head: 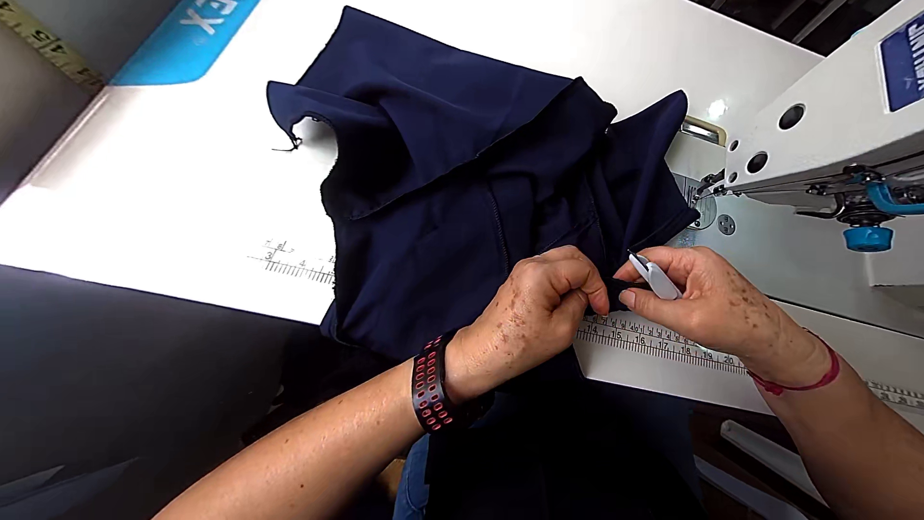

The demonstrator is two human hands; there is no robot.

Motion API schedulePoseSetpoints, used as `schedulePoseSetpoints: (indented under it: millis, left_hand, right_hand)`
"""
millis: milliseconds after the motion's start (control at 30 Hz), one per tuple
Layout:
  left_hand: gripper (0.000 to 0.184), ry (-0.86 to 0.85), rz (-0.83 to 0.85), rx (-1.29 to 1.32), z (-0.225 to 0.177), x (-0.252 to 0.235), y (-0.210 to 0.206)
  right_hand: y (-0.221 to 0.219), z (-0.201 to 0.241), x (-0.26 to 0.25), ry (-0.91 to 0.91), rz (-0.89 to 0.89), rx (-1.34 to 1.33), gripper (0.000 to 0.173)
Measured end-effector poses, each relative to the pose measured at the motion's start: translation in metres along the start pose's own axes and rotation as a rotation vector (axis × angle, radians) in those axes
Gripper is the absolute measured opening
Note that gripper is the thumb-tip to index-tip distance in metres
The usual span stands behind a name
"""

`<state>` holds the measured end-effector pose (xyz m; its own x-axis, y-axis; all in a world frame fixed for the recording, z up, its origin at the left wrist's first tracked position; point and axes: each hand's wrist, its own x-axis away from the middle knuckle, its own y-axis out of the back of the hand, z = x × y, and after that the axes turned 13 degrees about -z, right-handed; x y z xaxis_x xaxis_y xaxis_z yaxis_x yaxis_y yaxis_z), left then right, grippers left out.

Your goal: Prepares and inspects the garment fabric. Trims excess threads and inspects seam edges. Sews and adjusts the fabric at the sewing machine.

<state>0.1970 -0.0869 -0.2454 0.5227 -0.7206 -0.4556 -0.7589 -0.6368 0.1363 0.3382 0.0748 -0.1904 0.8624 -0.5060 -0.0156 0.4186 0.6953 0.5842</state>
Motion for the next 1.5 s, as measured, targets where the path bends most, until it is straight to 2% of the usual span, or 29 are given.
schedulePoseSetpoints:
  millis: [67, 133, 333, 500, 567, 700, 733, 767, 833, 900, 1033, 1167, 1333, 1500]
  left_hand:
    - [0.017, -0.011, -0.031, 0.016, 0.0, 0.001, 0.0]
    - [0.009, 0.067, -0.047, 0.034, 0.0, 0.0, 0.001]
    - [0.024, 0.371, -0.042, 0.323, -0.008, -0.004, 0.006]
    - [0.017, 0.389, 0.045, 0.3, -0.01, -0.005, 0.01]
    - [0.008, 0.39, 0.123, 0.256, -0.008, -0.008, 0.01]
    - [0.014, 0.381, 0.197, 0.23, -0.008, -0.013, 0.012]
    - [0.013, 0.4, 0.177, 0.255, -0.009, -0.013, 0.012]
    - [0.012, 0.418, 0.149, 0.28, -0.008, -0.013, 0.012]
    - [0.01, 0.426, 0.097, 0.313, -0.008, -0.011, 0.011]
    - [0.01, 0.432, 0.066, 0.313, -0.01, -0.009, 0.01]
    - [0.013, 0.407, 0.04, 0.276, -0.011, -0.007, 0.01]
    - [0.012, 0.299, -0.007, 0.189, -0.01, -0.004, 0.008]
    - [0.006, 0.279, -0.036, 0.18, -0.01, -0.005, 0.003]
    - [0.006, 0.187, -0.1, 0.102, -0.008, -0.004, 0.001]
  right_hand:
    - [-0.003, -0.001, 0.0, 0.029, -0.034, -0.043, 0.008]
    - [-0.002, -0.002, -0.001, 0.029, -0.041, -0.148, 0.009]
    - [0.001, -0.009, 0.001, 0.082, -0.037, -0.23, 0.009]
    - [-0.002, -0.011, 0.0, 0.14, -0.025, -0.239, 0.003]
    - [-0.005, -0.01, -0.002, 0.113, -0.038, -0.273, 0.016]
    - [-0.002, -0.005, 0.0, 0.03, -0.154, -0.153, 0.032]
    - [0.001, -0.002, 0.003, 0.096, -0.242, -0.05, 0.041]
    - [0.002, 0.001, 0.008, 0.193, -0.358, 0.05, 0.041]
    - [0.001, 0.009, 0.017, 0.41, -0.553, 0.129, 0.019]
    - [-0.008, 0.013, 0.026, 0.514, -0.583, 0.153, 0.009]
    - [-0.032, 0.0, 0.028, 0.635, -0.581, 0.295, 0.015]
    - [-0.032, -0.003, 0.025, 0.613, -0.571, 0.289, 0.014]
    - [-0.031, -0.001, 0.022, 0.568, -0.545, 0.275, 0.012]
    - [-0.035, -0.002, 0.02, 0.358, -0.518, -0.004, 0.006]
